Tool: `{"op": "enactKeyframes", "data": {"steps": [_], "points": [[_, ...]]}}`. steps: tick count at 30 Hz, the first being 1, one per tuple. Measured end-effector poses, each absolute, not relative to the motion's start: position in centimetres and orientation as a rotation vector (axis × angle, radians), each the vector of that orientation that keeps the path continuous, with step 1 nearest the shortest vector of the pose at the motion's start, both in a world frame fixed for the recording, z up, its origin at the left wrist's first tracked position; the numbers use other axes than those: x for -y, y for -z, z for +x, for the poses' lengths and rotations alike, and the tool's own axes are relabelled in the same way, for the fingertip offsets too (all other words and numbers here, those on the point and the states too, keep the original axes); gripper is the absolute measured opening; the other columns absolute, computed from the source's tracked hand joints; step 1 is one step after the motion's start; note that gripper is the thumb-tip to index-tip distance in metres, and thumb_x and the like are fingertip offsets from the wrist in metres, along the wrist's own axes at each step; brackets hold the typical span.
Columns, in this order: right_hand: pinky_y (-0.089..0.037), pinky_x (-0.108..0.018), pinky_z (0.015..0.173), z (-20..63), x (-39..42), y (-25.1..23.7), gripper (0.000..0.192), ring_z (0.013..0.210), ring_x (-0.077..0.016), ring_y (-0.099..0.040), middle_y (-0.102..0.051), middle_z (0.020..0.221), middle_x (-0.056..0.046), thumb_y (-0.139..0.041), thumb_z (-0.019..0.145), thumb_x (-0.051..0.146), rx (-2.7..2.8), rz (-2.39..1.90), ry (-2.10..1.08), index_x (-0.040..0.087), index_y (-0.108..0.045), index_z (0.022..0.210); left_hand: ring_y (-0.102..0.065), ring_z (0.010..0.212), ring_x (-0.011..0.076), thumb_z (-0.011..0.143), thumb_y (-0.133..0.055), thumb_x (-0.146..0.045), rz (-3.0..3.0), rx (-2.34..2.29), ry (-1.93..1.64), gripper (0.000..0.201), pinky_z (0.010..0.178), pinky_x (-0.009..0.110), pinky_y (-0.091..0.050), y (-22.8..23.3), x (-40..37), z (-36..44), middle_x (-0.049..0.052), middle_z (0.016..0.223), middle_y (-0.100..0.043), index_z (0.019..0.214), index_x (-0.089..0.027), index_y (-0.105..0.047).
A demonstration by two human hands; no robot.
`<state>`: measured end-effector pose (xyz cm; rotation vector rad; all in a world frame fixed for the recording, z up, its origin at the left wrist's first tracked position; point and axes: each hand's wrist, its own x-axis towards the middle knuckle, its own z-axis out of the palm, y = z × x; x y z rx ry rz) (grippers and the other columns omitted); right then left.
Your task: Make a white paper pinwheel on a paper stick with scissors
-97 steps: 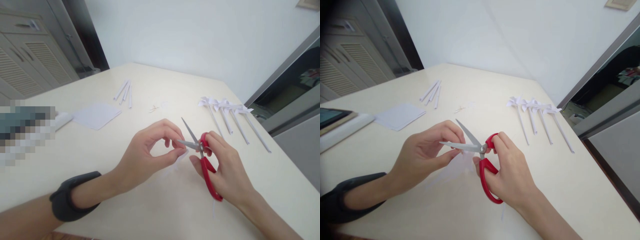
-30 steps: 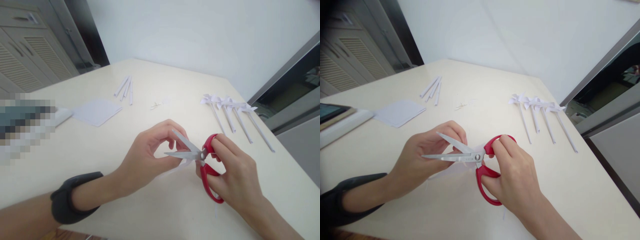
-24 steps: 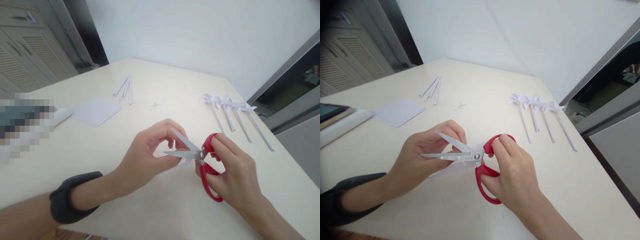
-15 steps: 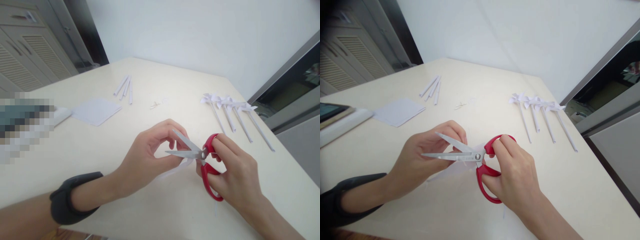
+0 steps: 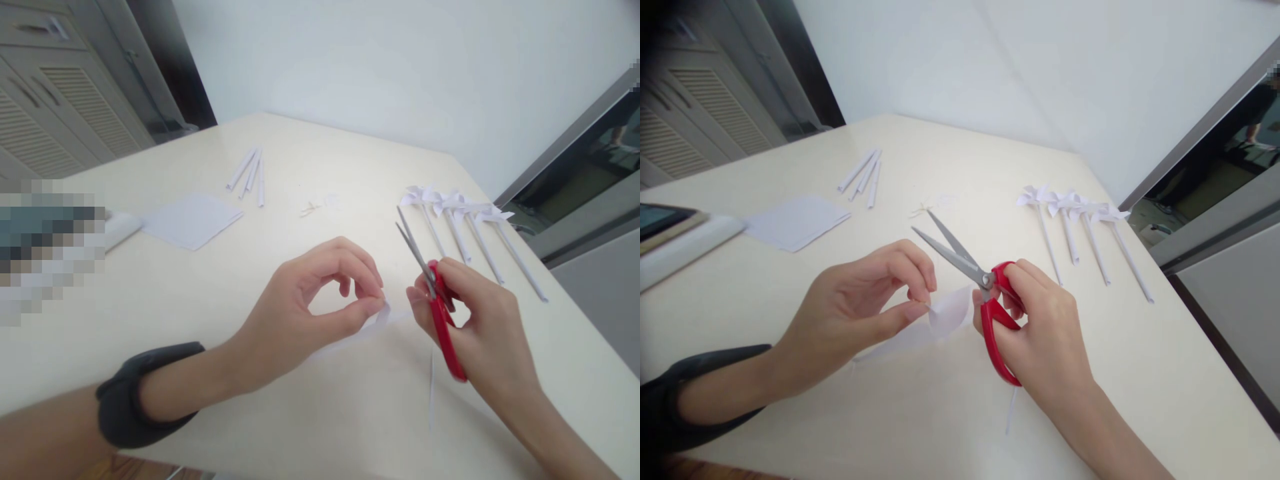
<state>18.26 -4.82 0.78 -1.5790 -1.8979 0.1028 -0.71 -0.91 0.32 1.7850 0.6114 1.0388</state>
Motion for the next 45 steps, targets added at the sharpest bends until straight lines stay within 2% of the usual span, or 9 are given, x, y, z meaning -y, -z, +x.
{"op": "enactKeyframes", "data": {"steps": [4, 7, 11, 14, 19, 25, 35, 41, 45], "points": [[-0.035, -0.022, 0.045, 18.9, 4.2, -0.5, 0.022, 0.053, -0.0105, -0.044, -0.049, 0.062, 0.004, -0.057, 0.081, 0.031, 1.872, -1.736, -0.244, 0.021, -0.045, 0.065, -0.056, 0.089, 0.0124, 0.083, -0.059, -0.012, 1.761, -0.597, -1.021, 0.008, 0.079, 0.025, -0.045, -0.3, 0.8, -0.6, 0.002, 0.092, -0.059, 0.079, -0.018, -0.060], [-0.033, -0.022, 0.041, 20.2, 3.2, 0.3, 0.026, 0.049, -0.0110, -0.045, -0.051, 0.062, 0.002, -0.057, 0.080, 0.035, 1.902, -1.869, -0.210, 0.020, -0.045, 0.062, -0.057, 0.094, 0.0136, 0.083, -0.058, -0.011, 1.728, -0.566, -1.006, 0.008, 0.084, 0.026, -0.046, -0.3, 0.8, -0.5, 0.003, 0.096, -0.062, 0.079, -0.018, -0.060], [-0.037, -0.025, 0.046, 22.4, 1.8, 1.6, 0.011, 0.057, -0.0146, -0.053, -0.058, 0.076, -0.003, -0.055, 0.077, 0.030, 1.996, -1.957, -0.077, 0.019, -0.058, 0.076, -0.060, 0.098, 0.0159, 0.082, -0.058, -0.009, 1.674, -0.589, -1.012, 0.011, 0.086, 0.028, -0.047, -0.5, 1.2, -0.5, 0.003, 0.098, -0.067, 0.076, -0.018, -0.060], [-0.041, -0.026, 0.050, 23.2, 1.5, 2.2, 0.017, 0.066, -0.0171, -0.057, -0.061, 0.087, -0.006, -0.054, 0.076, 0.029, 2.024, -2.018, -0.108, 0.018, -0.061, 0.087, -0.063, 0.097, 0.0171, 0.081, -0.057, -0.006, 1.630, -0.565, -1.012, 0.012, 0.087, 0.031, -0.049, -0.6, 1.3, -0.4, 0.003, 0.092, -0.070, 0.077, -0.017, -0.059], [-0.044, -0.027, 0.057, 22.7, 2.0, 2.5, 0.018, 0.075, -0.0187, -0.060, -0.063, 0.091, -0.007, -0.056, 0.076, 0.024, 2.069, -1.986, -0.164, 0.017, -0.061, 0.092, -0.064, 0.089, 0.0173, 0.080, -0.055, -0.006, 1.637, -0.512, -0.990, 0.012, 0.088, 0.036, -0.049, -0.6, 1.1, -0.2, 0.003, 0.082, -0.069, 0.078, -0.017, -0.057], [-0.046, -0.031, 0.065, 22.6, 2.1, 2.4, 0.022, 0.084, -0.0213, -0.061, -0.065, 0.098, -0.007, -0.054, 0.081, 0.026, 2.094, -1.970, -0.228, 0.019, -0.060, 0.102, -0.061, 0.086, 0.0154, 0.084, -0.057, -0.018, 1.706, -0.604, -0.861, 0.004, 0.079, 0.028, -0.049, -0.5, 0.8, -0.5, 0.003, 0.084, -0.064, 0.080, -0.017, -0.057], [-0.048, -0.035, 0.073, 23.0, 2.2, 2.1, 0.021, 0.084, -0.0207, -0.061, -0.058, 0.100, -0.008, -0.056, 0.082, 0.027, 2.149, -1.926, -0.291, 0.022, -0.065, 0.100, -0.057, 0.072, 0.0115, 0.086, -0.055, -0.030, 1.652, -0.786, -0.654, 0.012, 0.058, 0.022, -0.043, 0.2, 0.0, -0.3, 0.000, 0.081, -0.060, 0.081, -0.019, -0.054], [-0.046, -0.037, 0.077, 22.3, 2.3, 1.0, 0.013, 0.087, -0.0199, -0.059, -0.059, 0.099, -0.006, -0.055, 0.083, 0.028, 2.019, -1.905, -0.289, 0.022, -0.065, 0.088, -0.060, 0.078, 0.0142, 0.084, -0.056, -0.030, 1.771, -0.893, -0.641, 0.010, 0.068, 0.026, -0.045, 0.4, -0.2, -0.3, 0.000, 0.084, -0.062, 0.083, -0.020, -0.054], [-0.048, -0.029, 0.078, 20.6, 2.9, -0.1, 0.011, 0.088, -0.0140, -0.058, -0.059, 0.096, -0.001, -0.051, 0.088, 0.026, 1.923, -1.577, -0.479, 0.022, -0.061, 0.087, -0.061, 0.077, 0.0138, 0.085, -0.054, -0.028, 1.832, -0.916, -0.691, 0.007, 0.070, 0.028, -0.046, 1.2, -0.4, -0.5, -0.001, 0.086, -0.063, 0.087, -0.022, -0.053]]}}
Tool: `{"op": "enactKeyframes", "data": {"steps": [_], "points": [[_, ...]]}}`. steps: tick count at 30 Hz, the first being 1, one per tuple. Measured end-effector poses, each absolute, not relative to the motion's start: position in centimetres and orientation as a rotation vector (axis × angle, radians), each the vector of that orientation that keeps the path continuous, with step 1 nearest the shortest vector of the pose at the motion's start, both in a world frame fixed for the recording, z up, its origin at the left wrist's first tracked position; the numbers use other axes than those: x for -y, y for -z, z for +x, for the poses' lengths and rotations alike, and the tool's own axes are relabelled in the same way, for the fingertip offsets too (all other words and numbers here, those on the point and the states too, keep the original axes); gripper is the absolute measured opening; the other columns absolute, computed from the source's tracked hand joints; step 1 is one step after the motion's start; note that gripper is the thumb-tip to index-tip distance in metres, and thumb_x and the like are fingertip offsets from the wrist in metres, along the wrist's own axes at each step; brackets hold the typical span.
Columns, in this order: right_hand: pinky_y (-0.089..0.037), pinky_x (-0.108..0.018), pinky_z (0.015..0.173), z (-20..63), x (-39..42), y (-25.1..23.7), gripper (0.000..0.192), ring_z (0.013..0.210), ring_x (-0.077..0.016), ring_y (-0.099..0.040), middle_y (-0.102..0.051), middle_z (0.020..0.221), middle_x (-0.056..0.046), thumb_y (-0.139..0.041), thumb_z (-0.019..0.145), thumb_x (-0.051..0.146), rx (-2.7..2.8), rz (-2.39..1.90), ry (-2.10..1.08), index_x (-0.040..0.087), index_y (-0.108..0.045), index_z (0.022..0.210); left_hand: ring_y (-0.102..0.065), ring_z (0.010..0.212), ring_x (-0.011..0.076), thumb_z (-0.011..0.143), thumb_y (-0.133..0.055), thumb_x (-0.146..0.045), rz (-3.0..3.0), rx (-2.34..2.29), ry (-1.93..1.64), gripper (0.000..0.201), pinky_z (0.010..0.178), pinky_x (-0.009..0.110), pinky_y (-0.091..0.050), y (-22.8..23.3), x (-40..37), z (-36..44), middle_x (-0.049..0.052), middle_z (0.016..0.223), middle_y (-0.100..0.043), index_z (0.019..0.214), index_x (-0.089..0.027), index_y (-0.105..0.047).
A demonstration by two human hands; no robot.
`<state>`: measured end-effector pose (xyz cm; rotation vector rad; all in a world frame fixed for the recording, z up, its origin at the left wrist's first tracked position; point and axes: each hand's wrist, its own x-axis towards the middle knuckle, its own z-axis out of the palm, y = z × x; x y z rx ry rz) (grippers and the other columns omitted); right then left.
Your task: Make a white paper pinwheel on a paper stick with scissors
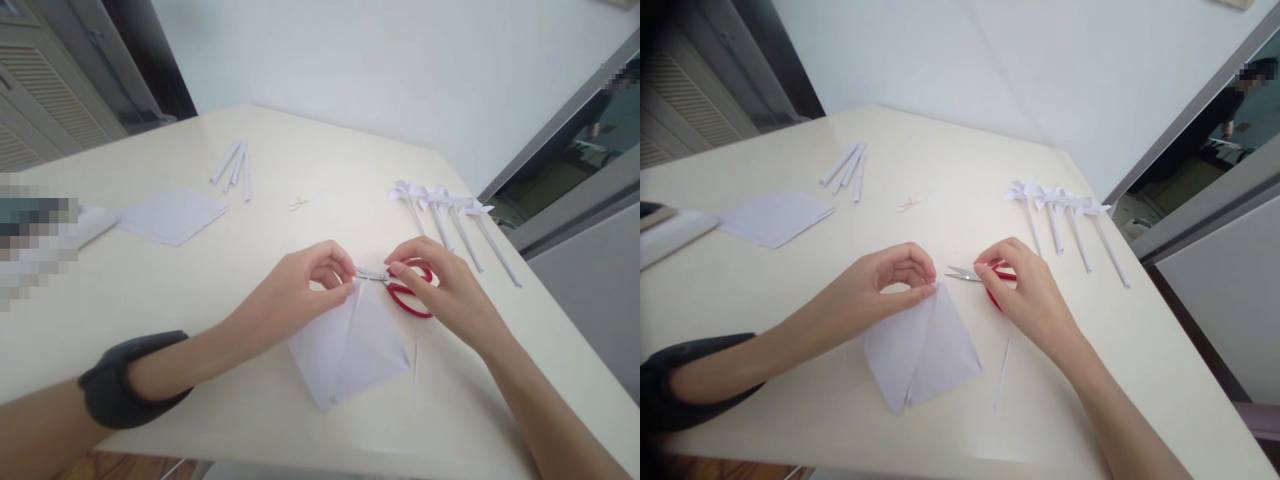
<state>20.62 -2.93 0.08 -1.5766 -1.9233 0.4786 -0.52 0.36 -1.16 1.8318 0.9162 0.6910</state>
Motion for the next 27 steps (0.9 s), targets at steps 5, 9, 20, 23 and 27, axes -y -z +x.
{"op": "enactKeyframes", "data": {"steps": [5, 9, 20, 23, 27], "points": [[-0.046, -0.028, 0.081, 18.8, 4.2, -0.3, 0.004, 0.092, -0.0136, -0.055, -0.056, 0.096, -0.002, -0.057, 0.085, 0.019, 1.976, -1.283, -0.518, 0.020, -0.056, 0.089, -0.062, 0.082, 0.0155, 0.084, -0.055, -0.028, 1.832, -0.914, -0.673, 0.009, 0.075, 0.030, -0.048, 1.6, -0.6, -0.5, 0.000, 0.088, -0.064, 0.091, -0.022, -0.056], [-0.046, -0.028, 0.078, 18.4, 4.6, 0.7, 0.009, 0.091, -0.0142, -0.054, -0.054, 0.098, -0.004, -0.059, 0.082, 0.013, 2.064, -1.232, -0.296, 0.019, -0.057, 0.090, -0.063, 0.085, 0.0165, 0.084, -0.056, -0.030, 1.771, -0.858, -0.625, 0.015, 0.077, 0.030, -0.049, 1.8, -0.8, -0.3, 0.002, 0.090, -0.067, 0.093, -0.020, -0.062], [-0.048, -0.035, 0.073, 18.0, 4.5, 2.0, 0.012, 0.088, -0.0197, -0.057, -0.060, 0.095, -0.011, -0.057, 0.085, 0.014, 2.166, -1.171, 0.176, 0.011, -0.066, 0.093, -0.063, 0.081, 0.0166, 0.080, -0.060, -0.038, 1.443, -0.896, -0.507, 0.018, 0.067, 0.024, -0.046, 1.7, -0.4, 0.0, 0.000, 0.084, -0.070, 0.083, -0.021, -0.066], [-0.049, -0.036, 0.072, 17.9, 4.6, 2.0, 0.013, 0.087, -0.0205, -0.058, -0.062, 0.094, -0.012, -0.059, 0.084, 0.015, 2.164, -1.170, 0.231, 0.010, -0.067, 0.093, -0.061, 0.074, 0.0145, 0.079, -0.061, -0.040, 1.406, -0.932, -0.519, 0.020, 0.063, 0.023, -0.043, 1.5, -0.3, 0.1, -0.001, 0.078, -0.068, 0.079, -0.021, -0.066], [-0.049, -0.036, 0.072, 17.9, 4.6, 2.1, 0.012, 0.085, -0.0202, -0.058, -0.063, 0.093, -0.011, -0.061, 0.082, 0.015, 2.146, -1.186, 0.278, 0.010, -0.066, 0.091, -0.057, 0.074, 0.0133, 0.079, -0.059, -0.047, 1.409, -0.976, -0.521, 0.026, 0.063, 0.022, -0.041, 1.4, -0.2, 0.1, -0.002, 0.078, -0.066, 0.078, -0.022, -0.067]]}}
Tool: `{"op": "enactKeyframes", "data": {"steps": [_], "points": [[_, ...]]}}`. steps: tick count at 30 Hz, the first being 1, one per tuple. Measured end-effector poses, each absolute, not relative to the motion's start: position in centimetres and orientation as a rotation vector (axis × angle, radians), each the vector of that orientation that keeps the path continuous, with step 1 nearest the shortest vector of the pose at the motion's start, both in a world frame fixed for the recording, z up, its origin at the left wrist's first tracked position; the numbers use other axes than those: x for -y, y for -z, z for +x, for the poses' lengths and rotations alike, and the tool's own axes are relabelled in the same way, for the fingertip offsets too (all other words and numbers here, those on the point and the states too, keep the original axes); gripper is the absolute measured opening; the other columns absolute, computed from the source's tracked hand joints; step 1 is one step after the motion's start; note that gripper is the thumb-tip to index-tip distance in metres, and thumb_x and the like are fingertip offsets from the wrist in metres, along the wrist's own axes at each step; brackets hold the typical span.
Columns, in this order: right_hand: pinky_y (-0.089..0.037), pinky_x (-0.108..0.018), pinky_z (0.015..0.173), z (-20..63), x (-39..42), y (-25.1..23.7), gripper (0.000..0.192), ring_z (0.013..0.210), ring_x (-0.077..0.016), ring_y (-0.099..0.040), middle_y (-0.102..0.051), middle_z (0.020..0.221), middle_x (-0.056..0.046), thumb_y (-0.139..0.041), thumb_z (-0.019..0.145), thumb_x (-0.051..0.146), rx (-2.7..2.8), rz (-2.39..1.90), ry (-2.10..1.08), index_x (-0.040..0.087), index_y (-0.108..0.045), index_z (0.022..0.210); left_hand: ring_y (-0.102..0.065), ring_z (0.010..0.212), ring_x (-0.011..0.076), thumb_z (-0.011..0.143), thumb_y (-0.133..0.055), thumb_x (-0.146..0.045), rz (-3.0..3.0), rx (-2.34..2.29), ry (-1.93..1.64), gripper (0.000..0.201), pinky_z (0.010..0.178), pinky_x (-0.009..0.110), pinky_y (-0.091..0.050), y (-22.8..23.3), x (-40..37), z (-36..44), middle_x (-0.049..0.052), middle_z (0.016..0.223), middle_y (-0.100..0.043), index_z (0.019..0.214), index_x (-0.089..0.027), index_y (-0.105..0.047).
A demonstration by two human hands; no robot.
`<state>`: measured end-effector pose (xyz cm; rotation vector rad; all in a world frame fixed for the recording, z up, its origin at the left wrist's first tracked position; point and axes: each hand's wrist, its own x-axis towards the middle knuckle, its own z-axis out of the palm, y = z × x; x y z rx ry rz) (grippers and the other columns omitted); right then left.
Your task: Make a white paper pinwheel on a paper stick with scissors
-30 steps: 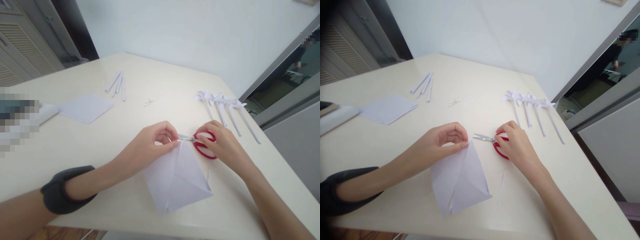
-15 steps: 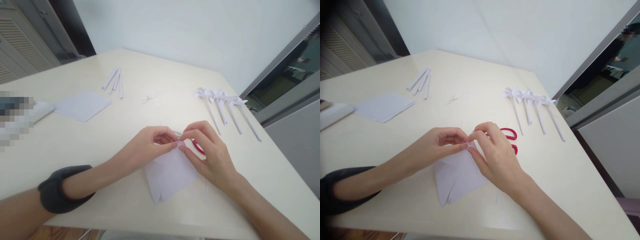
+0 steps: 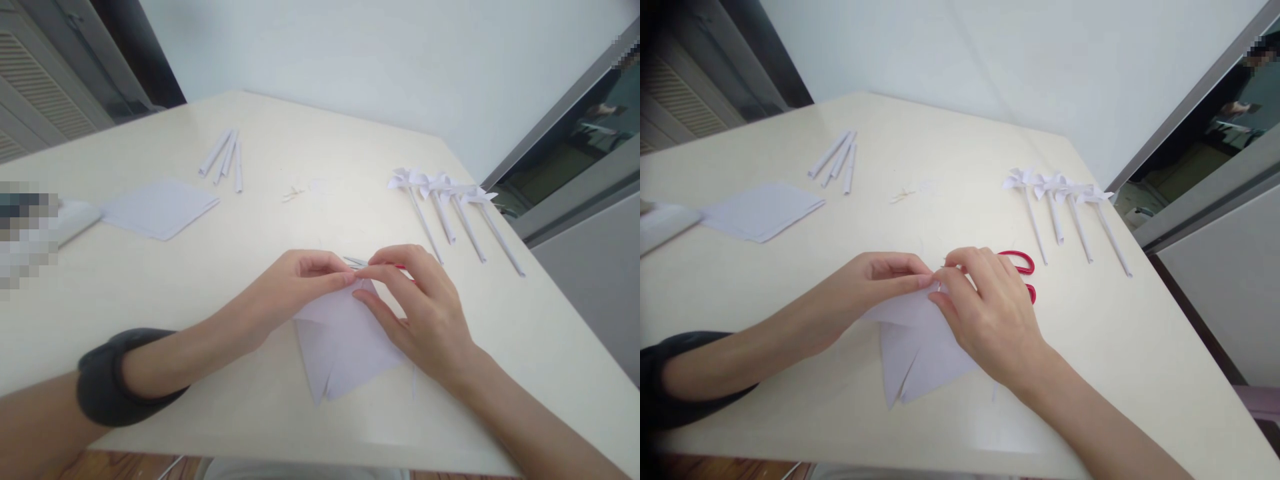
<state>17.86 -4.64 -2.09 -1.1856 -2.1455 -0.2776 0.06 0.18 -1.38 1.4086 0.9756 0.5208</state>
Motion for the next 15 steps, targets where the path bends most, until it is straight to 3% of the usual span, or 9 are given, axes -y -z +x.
{"op": "enactKeyframes", "data": {"steps": [9, 15], "points": [[-0.047, -0.034, 0.067, 17.53, 4.77, 1.97, 0.009, 0.081, -0.0188, -0.058, -0.062, 0.090, -0.011, -0.058, 0.081, 0.009, 2.094, -1.228, 0.231, 0.010, -0.066, 0.084, -0.060, 0.077, 0.0159, 0.080, -0.059, -0.043, 1.312, -0.961, -0.477, 0.024, 0.065, 0.025, -0.044, 1.36, -0.04, 0.03, 0.001, 0.087, -0.069, 0.087, -0.023, -0.070], [-0.047, -0.028, 0.071, 17.92, 4.63, 1.14, 0.007, 0.085, -0.0141, -0.057, -0.059, 0.090, -0.004, -0.060, 0.081, 0.012, 1.894, -1.337, -0.289, 0.016, -0.065, 0.079, -0.059, 0.073, 0.0128, 0.079, -0.061, -0.038, 1.333, -0.959, -0.480, 0.018, 0.062, 0.020, -0.042, 1.37, -0.12, 0.19, -0.002, 0.079, -0.068, 0.082, -0.022, -0.069]]}}
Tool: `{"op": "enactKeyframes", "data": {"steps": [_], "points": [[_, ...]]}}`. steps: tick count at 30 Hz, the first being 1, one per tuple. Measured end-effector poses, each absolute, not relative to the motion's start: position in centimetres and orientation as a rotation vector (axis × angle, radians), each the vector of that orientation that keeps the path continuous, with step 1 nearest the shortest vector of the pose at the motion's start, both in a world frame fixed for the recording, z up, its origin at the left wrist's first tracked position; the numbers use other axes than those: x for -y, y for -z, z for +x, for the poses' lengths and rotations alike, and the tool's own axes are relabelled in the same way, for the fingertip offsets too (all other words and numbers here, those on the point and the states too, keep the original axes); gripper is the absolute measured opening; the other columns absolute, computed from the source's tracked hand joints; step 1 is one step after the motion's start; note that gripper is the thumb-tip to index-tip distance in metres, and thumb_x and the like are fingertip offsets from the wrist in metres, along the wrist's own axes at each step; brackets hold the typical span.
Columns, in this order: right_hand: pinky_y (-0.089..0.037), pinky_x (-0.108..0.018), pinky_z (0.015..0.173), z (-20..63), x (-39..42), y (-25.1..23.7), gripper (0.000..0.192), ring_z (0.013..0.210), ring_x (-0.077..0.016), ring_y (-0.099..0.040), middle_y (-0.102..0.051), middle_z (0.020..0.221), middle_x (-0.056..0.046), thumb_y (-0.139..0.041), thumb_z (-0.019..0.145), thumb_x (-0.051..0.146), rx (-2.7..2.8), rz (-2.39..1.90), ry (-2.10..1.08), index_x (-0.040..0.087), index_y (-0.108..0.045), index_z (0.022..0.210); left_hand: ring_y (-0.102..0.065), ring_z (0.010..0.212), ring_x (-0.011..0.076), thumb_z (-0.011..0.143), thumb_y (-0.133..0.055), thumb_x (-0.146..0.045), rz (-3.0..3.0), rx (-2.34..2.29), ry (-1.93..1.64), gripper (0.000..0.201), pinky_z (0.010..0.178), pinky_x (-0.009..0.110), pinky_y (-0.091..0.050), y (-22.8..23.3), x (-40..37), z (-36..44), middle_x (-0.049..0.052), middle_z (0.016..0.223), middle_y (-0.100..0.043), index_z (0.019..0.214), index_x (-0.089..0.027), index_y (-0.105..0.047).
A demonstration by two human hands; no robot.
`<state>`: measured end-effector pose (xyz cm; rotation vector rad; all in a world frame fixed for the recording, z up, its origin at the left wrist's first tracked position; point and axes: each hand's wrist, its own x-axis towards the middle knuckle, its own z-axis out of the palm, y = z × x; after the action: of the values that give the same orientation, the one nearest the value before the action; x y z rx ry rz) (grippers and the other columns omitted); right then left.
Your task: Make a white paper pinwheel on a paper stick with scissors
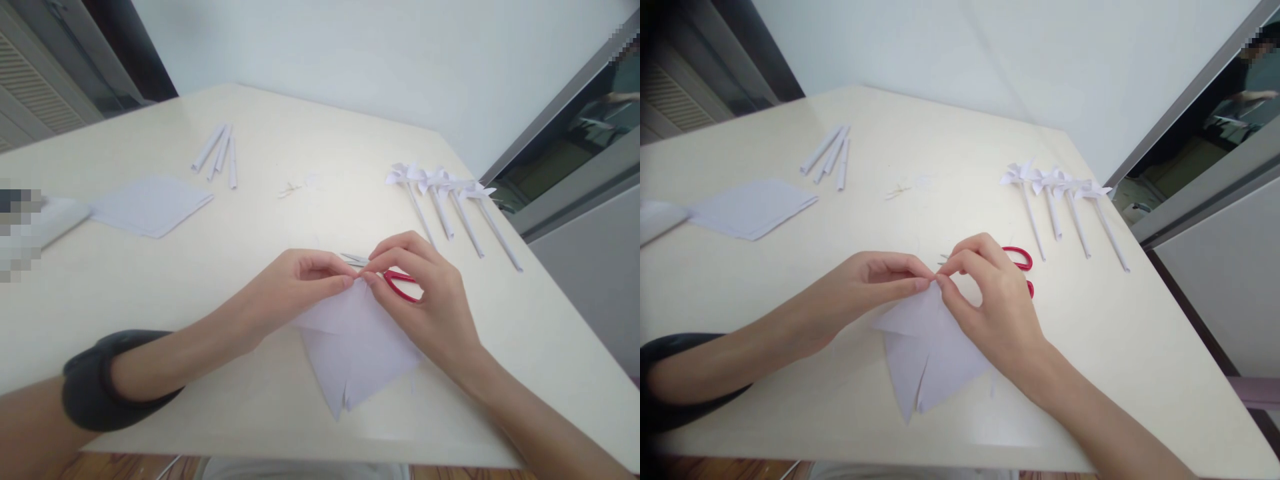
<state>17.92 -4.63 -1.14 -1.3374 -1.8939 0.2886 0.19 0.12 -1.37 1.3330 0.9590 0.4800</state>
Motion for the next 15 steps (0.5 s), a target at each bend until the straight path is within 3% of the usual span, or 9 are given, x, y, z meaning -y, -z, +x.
{"op": "enactKeyframes", "data": {"steps": [7, 12, 15], "points": [[-0.046, -0.028, 0.074, 18.53, 3.93, 1.14, 0.007, 0.085, -0.0133, -0.057, -0.060, 0.090, 0.000, -0.061, 0.083, 0.024, 1.599, -1.321, -0.919, 0.021, -0.065, 0.078, -0.062, 0.079, 0.0141, 0.081, -0.060, -0.036, 1.396, -0.910, -0.457, 0.016, 0.065, 0.021, -0.044, 1.01, -0.24, 0.09, -0.002, 0.084, -0.068, 0.084, -0.022, -0.065], [-0.043, -0.026, 0.070, 18.37, 4.00, 1.34, 0.008, 0.083, -0.0119, -0.056, -0.059, 0.089, 0.000, -0.061, 0.083, 0.025, 1.479, -1.295, -1.067, 0.021, -0.064, 0.077, -0.063, 0.094, 0.0207, 0.079, -0.060, -0.035, 1.421, -0.849, -0.345, 0.020, 0.082, 0.031, -0.047, 0.68, -0.19, 0.18, 0.002, 0.097, -0.068, 0.094, -0.021, -0.062], [-0.043, -0.025, 0.069, 18.26, 4.04, 1.25, 0.009, 0.083, -0.0118, -0.055, -0.059, 0.090, 0.001, -0.062, 0.083, 0.026, 1.472, -1.282, -1.080, 0.021, -0.064, 0.076, -0.063, 0.092, 0.0201, 0.079, -0.058, -0.030, 1.451, -0.787, -0.305, 0.014, 0.077, 0.028, -0.048, 0.80, 0.00, 0.19, 0.000, 0.094, -0.068, 0.087, -0.021, -0.064]]}}
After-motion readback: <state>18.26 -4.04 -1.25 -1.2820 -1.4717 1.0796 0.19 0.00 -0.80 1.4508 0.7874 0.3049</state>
